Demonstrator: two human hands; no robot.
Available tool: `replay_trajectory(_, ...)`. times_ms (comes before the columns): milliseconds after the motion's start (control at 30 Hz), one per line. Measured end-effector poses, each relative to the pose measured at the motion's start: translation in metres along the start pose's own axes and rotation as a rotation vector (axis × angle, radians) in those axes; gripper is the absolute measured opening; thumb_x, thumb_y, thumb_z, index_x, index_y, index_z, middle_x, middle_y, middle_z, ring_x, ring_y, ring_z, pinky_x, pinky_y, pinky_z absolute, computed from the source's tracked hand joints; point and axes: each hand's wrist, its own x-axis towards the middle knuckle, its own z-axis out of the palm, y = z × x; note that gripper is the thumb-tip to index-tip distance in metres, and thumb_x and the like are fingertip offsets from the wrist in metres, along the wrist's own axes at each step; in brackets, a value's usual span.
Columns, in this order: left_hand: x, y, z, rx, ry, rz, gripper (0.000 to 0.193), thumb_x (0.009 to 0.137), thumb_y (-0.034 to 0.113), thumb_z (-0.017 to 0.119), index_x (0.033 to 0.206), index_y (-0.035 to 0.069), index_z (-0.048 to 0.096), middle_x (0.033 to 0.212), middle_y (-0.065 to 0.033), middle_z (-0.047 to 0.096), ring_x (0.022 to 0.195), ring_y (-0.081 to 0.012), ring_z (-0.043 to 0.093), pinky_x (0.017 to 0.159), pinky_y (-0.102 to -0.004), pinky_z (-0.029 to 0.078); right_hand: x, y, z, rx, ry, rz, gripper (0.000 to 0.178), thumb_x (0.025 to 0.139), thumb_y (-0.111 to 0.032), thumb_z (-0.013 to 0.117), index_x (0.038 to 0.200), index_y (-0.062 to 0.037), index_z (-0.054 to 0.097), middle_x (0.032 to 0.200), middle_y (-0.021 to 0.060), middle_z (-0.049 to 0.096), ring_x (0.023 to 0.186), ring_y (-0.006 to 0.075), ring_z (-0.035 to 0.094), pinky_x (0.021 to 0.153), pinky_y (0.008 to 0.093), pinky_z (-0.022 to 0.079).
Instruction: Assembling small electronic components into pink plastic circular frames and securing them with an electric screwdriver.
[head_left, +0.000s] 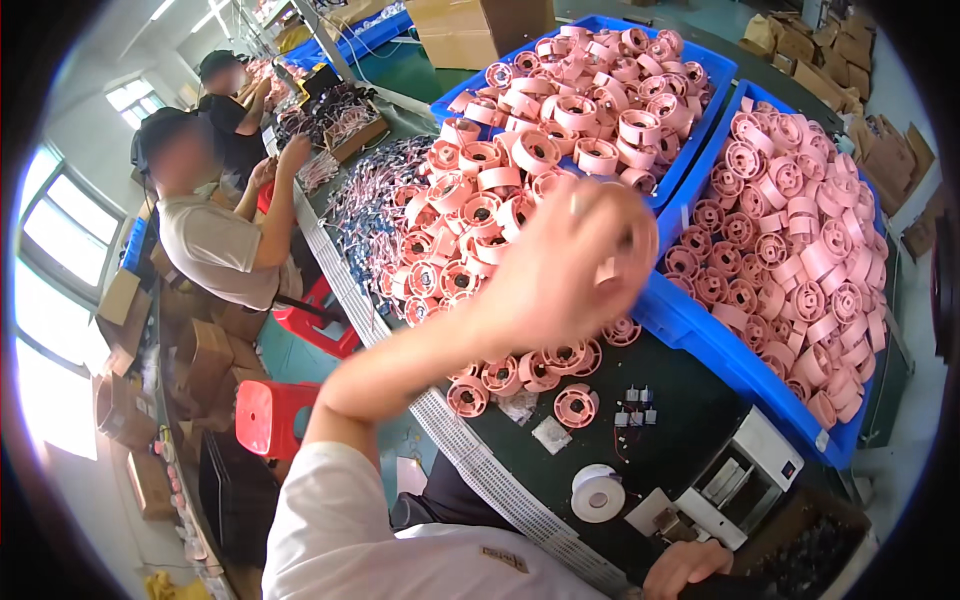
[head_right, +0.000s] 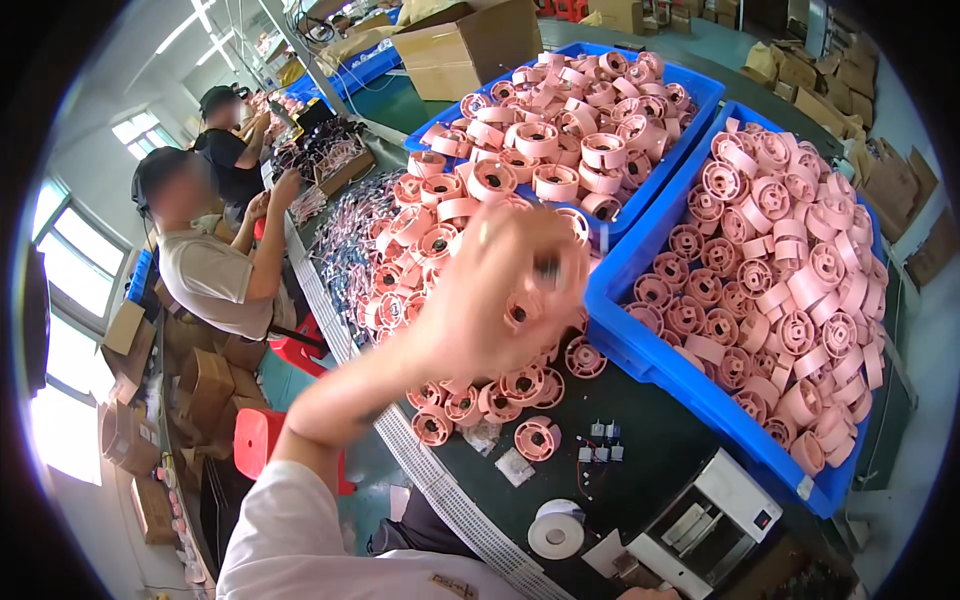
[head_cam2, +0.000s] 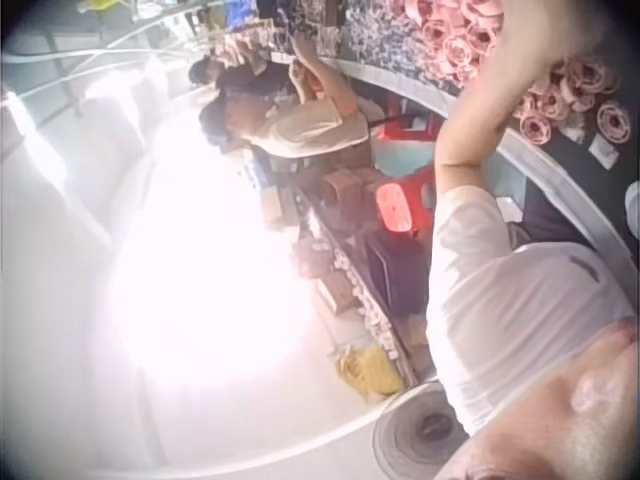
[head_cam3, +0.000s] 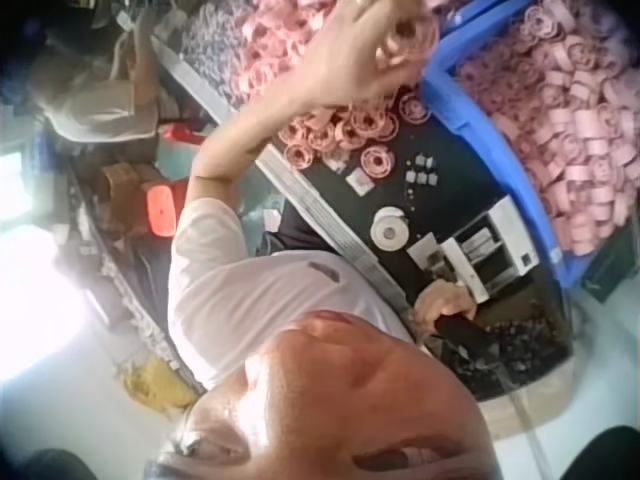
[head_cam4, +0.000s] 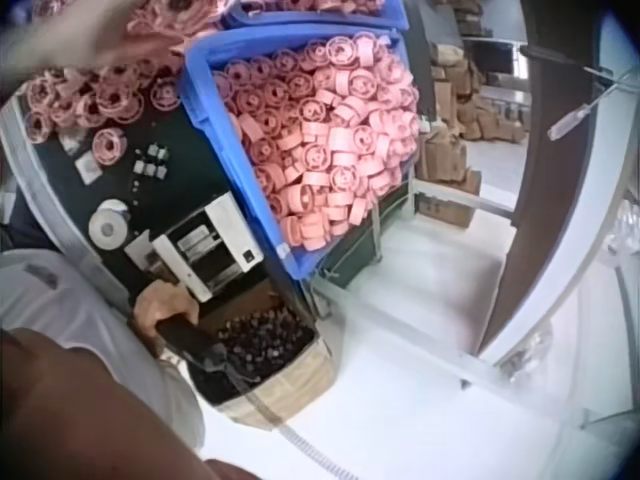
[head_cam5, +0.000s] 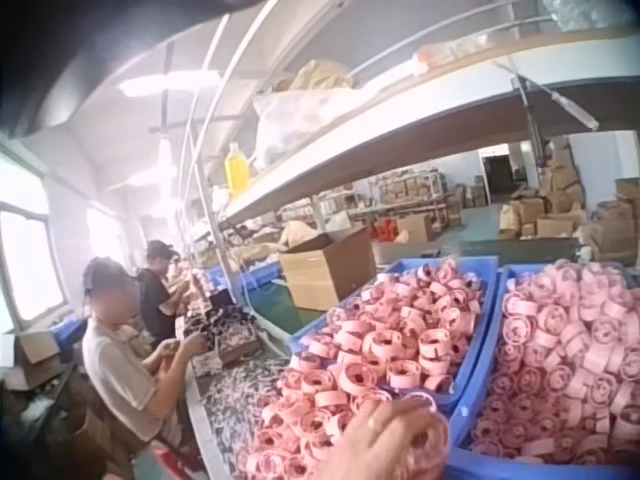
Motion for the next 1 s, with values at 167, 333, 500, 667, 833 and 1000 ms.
replay_trajectory(167, 0.065, -0.088, 0.016, 0.210, -0.021, -0.172, 0.037, 0.069, 0.016, 0.070, 0.098, 0.000, 0.053, 0.094, -0.0172, 0.059, 0.093, -0.0360, 0.055, 0.081, -0.0414, 0.045, 0.000, -0.001, 0.001, -0.059, -0.031, -0.072, 0.042, 0.092, -0.012, 0.051, 0.129, 0.0050, 0.042, 0.074, 0.0178, 0.063, 0.054, 0.0270, 0.061, 0.049, 0.0368, 0.051)
replay_trajectory(333, 0.085, -0.141, 0.048, 0.351, -0.132, -0.316, 0.051, 0.072, 0.033, 0.069, 0.103, -0.003, 0.050, 0.100, -0.0226, 0.060, 0.103, -0.0409, 0.052, 0.092, -0.0476, 0.042, -0.005, -0.002, -0.006, -0.026, -0.055, -0.045, 0.044, 0.091, -0.012, 0.053, 0.129, 0.0047, 0.042, 0.076, 0.0188, 0.063, 0.056, 0.0276, 0.061, 0.050, 0.0376, 0.050)
replay_trajectory(500, 0.078, -0.153, 0.069, 0.410, -0.162, -0.350, 0.059, 0.077, 0.046, 0.061, 0.108, -0.003, 0.049, 0.103, -0.0254, 0.060, 0.106, -0.0410, 0.052, 0.091, -0.0474, 0.043, -0.002, -0.006, -0.005, -0.030, -0.054, 0.003, 0.044, 0.091, -0.014, 0.054, 0.129, 0.0045, 0.042, 0.073, 0.0180, 0.063, 0.055, 0.0282, 0.061, 0.051, 0.0387, 0.050)
replay_trajectory(667, 0.074, -0.160, 0.066, 0.373, -0.171, -0.376, 0.062, 0.078, 0.049, 0.059, 0.111, -0.003, 0.049, 0.106, -0.0258, 0.059, 0.109, -0.0415, 0.051, 0.093, -0.0491, 0.040, 0.002, -0.004, 0.001, -0.057, 0.033, 0.008, 0.040, 0.092, -0.016, 0.052, 0.126, 0.0034, 0.043, 0.065, 0.0141, 0.061, 0.053, 0.0266, 0.061, 0.049, 0.0375, 0.050)
replay_trajectory(833, 0.075, -0.158, 0.068, 0.443, -0.155, -0.345, 0.066, 0.080, 0.053, 0.057, 0.114, -0.003, 0.048, 0.110, -0.0253, 0.057, 0.114, -0.0407, 0.047, 0.097, -0.0526, 0.034, 0.000, -0.003, -0.003, -0.048, -0.016, 0.010, 0.042, 0.093, -0.016, 0.051, 0.129, 0.0030, 0.041, 0.066, 0.0142, 0.061, 0.053, 0.0263, 0.060, 0.048, 0.0376, 0.050)
replay_trajectory(1000, 0.090, -0.141, 0.062, 0.555, -0.181, -0.488, 0.065, 0.082, 0.050, 0.055, 0.119, -0.003, 0.047, 0.120, -0.0231, 0.052, 0.119, -0.0371, 0.043, 0.098, -0.0529, 0.032, -0.001, -0.003, -0.005, 0.003, -0.065, 0.017, 0.041, 0.093, -0.015, 0.050, 0.129, 0.0026, 0.040, 0.068, 0.0150, 0.061, 0.052, 0.0270, 0.060, 0.048, 0.0383, 0.051)
